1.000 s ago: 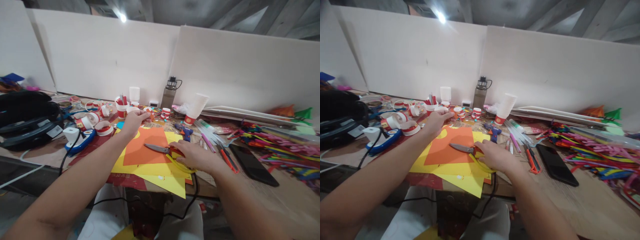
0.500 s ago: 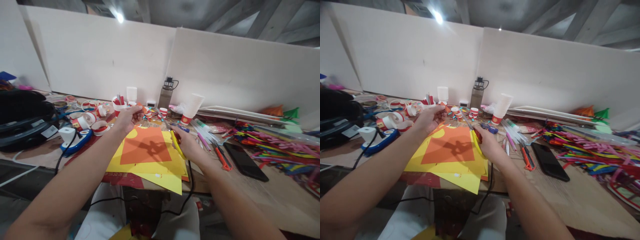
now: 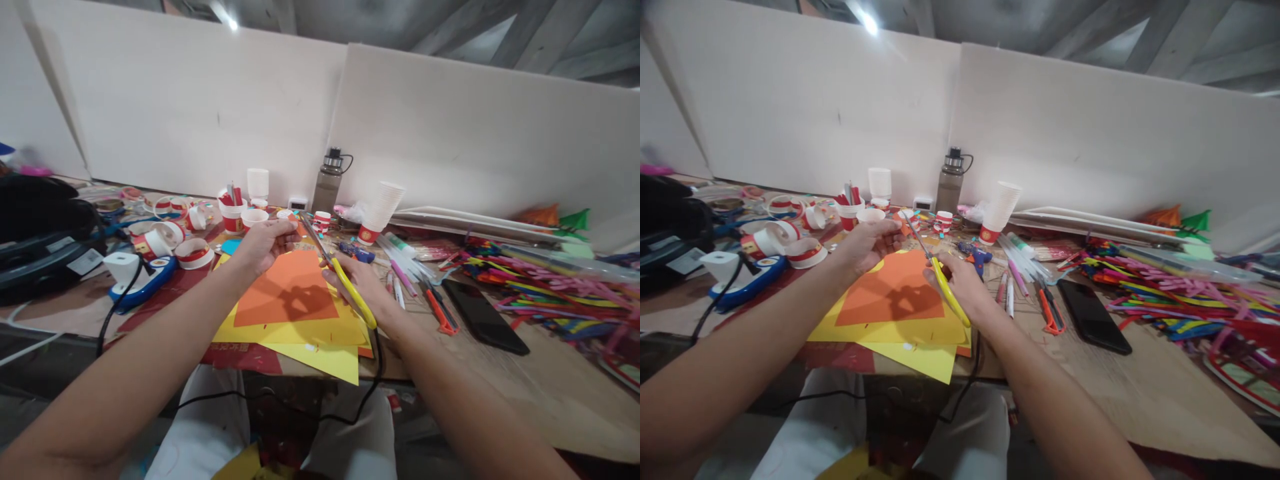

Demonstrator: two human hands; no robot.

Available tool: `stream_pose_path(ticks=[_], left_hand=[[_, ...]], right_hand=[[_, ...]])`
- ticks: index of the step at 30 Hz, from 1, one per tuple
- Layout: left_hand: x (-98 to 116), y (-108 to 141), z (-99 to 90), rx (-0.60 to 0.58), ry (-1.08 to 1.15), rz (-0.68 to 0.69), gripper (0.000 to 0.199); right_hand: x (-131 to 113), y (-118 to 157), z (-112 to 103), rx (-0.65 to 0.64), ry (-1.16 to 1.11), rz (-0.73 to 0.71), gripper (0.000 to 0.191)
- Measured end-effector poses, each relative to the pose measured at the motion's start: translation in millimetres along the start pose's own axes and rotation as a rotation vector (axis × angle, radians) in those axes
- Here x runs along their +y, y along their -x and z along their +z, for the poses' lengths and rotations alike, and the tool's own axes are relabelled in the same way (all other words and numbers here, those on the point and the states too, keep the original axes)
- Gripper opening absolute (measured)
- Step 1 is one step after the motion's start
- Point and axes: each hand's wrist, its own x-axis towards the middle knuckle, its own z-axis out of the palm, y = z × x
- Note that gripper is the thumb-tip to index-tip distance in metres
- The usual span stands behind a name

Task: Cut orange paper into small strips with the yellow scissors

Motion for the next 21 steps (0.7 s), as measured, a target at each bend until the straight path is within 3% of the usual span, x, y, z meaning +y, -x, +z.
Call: stream_pose_path(ticks=[21], left_hand=[[-5.4,0.4,0.6,0.009,-0.029,0.007,0.011]], right_hand=[[-5.1,1.7,3.9,0.018,-0.024,0.000,0.025]])
